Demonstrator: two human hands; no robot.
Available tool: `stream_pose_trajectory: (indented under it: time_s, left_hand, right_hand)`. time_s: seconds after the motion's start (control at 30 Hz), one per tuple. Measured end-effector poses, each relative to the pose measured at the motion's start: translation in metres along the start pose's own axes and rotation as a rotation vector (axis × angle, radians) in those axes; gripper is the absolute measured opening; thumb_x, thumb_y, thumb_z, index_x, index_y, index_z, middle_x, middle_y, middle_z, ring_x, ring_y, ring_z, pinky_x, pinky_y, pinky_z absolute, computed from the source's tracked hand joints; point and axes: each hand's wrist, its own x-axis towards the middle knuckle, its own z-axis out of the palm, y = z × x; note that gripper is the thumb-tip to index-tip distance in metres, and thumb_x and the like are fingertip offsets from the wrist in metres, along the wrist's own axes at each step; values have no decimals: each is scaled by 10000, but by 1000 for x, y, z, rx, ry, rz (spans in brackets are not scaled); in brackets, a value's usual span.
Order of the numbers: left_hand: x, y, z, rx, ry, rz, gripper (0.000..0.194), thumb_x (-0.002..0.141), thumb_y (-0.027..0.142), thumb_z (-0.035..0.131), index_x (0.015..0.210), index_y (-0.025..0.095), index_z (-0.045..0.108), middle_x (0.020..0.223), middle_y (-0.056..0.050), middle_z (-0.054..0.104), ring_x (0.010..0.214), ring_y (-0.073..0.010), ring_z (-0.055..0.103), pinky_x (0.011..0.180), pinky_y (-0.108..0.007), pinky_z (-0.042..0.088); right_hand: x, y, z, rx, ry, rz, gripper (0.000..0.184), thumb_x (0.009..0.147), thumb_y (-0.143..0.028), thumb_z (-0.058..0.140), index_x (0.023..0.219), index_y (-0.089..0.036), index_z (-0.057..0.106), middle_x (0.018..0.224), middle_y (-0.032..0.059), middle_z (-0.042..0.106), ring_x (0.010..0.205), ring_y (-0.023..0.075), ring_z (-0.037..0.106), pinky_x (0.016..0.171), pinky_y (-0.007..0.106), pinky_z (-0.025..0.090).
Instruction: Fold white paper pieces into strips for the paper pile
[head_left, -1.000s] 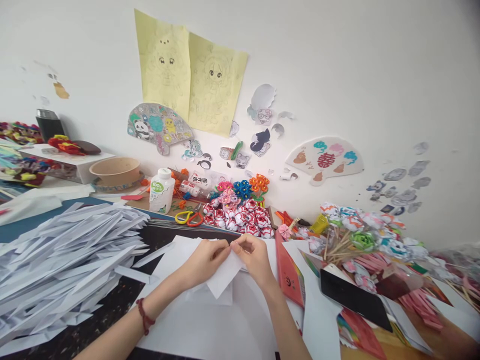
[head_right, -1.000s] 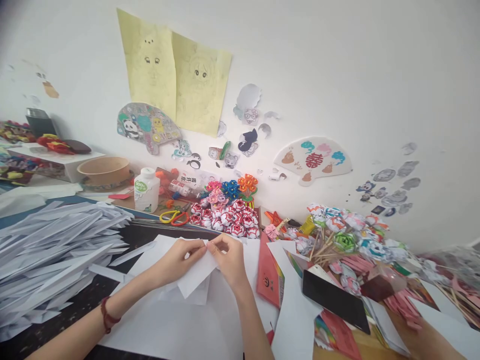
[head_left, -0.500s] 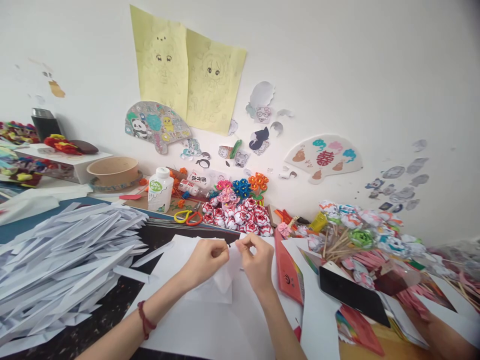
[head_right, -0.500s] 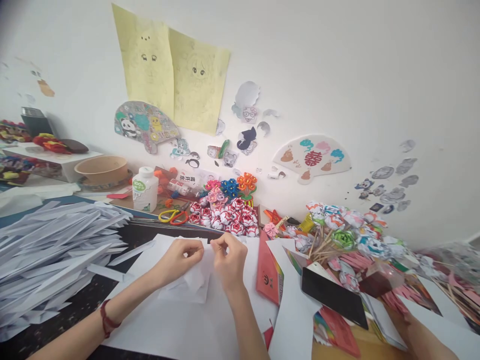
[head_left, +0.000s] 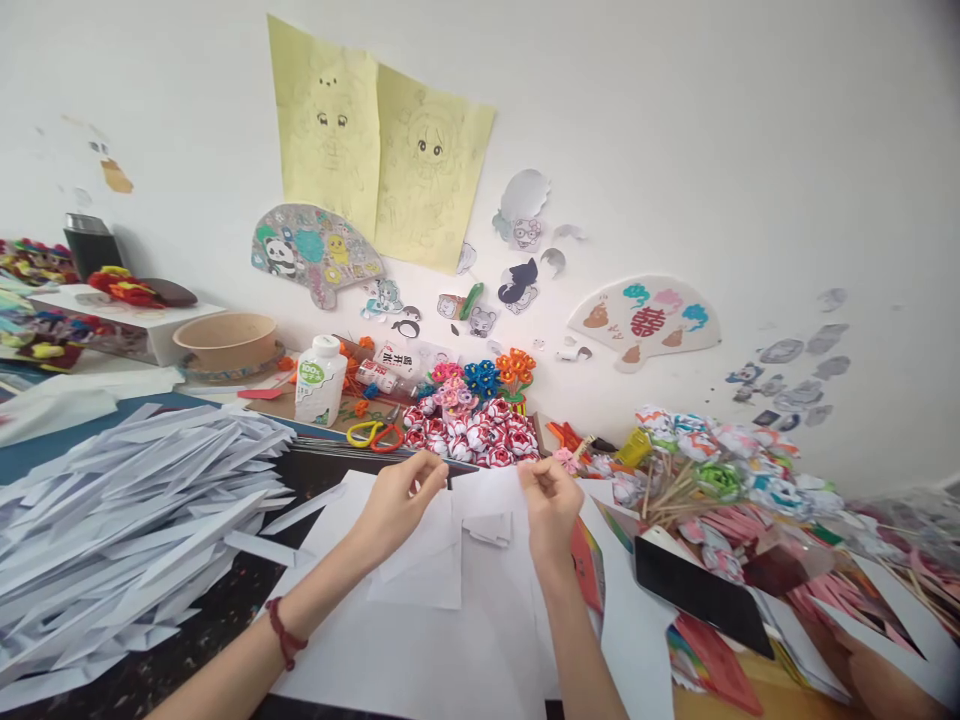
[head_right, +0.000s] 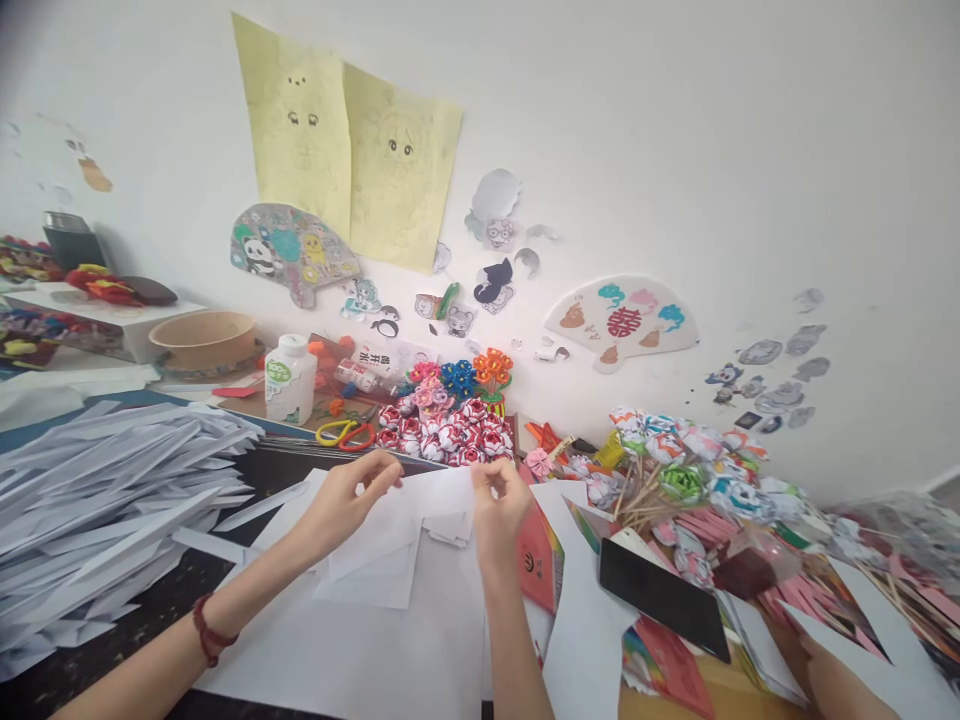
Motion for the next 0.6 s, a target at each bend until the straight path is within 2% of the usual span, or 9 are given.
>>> stream_pose_trajectory:
  time_s: [0.07, 0.17, 0.27, 0.37, 0.5, 0.6]
  left_hand:
    - [0, 0, 3, -29, -2, 21, 240, 839, 358, 455, 808, 177, 611, 777, -10, 652, 681, -133, 547, 597, -210, 382]
    - [1, -7, 6, -108, -10, -19, 282, 827, 390, 485, 739, 155, 612, 710, -11, 623, 645, -130, 523, 585, -211, 378]
    - [4, -17, 3, -176, 70, -93, 342, 827, 437, 471, 701, 137, 576, 616, 4, 552, 565, -113, 469, 502, -198, 327]
    - [6, -19, -5, -61, 45, -40, 358, 819, 437, 476, 642, 139, 564, 574, 15, 501, 546, -105, 429, 488, -196, 288]
    - [5, -11, -8, 71, -110, 53, 371, 832, 420, 450, 632, 141, 589, 554, 13, 503, 541, -107, 406, 503, -203, 275]
    - [2, -6, -4, 107, -109, 75, 376, 844, 403, 433, 626, 139, 588, 538, 17, 488, 532, -104, 392, 507, -205, 268]
  right_hand:
    - [-6, -3, 7, 25, -76, 25, 235, 780, -330, 591, 626, -185, 487, 594, -17, 481, 589, 138, 461, 562, 245, 381]
    - [-7, -7, 11, 92, -179, 95, 236, 776, -346, 602, 642, -186, 492, 610, -20, 505, 582, 131, 478, 541, 234, 382]
    - [-2, -6, 7, 135, -466, 225, 236, 741, -366, 640, 648, -178, 531, 597, -17, 541, 539, 127, 503, 508, 235, 394]
    - [0, -2, 4, 126, -722, 299, 225, 731, -376, 647, 683, -161, 604, 630, 8, 599, 557, 138, 545, 526, 245, 424]
    - [-7, -2, 11, 131, -820, 287, 210, 739, -363, 641, 734, -154, 656, 730, 28, 641, 673, 155, 581, 618, 253, 441]
    - [-12, -6, 17, 149, -851, 275, 171, 753, -327, 622, 722, -162, 653, 704, 6, 622, 647, 138, 560, 597, 235, 417]
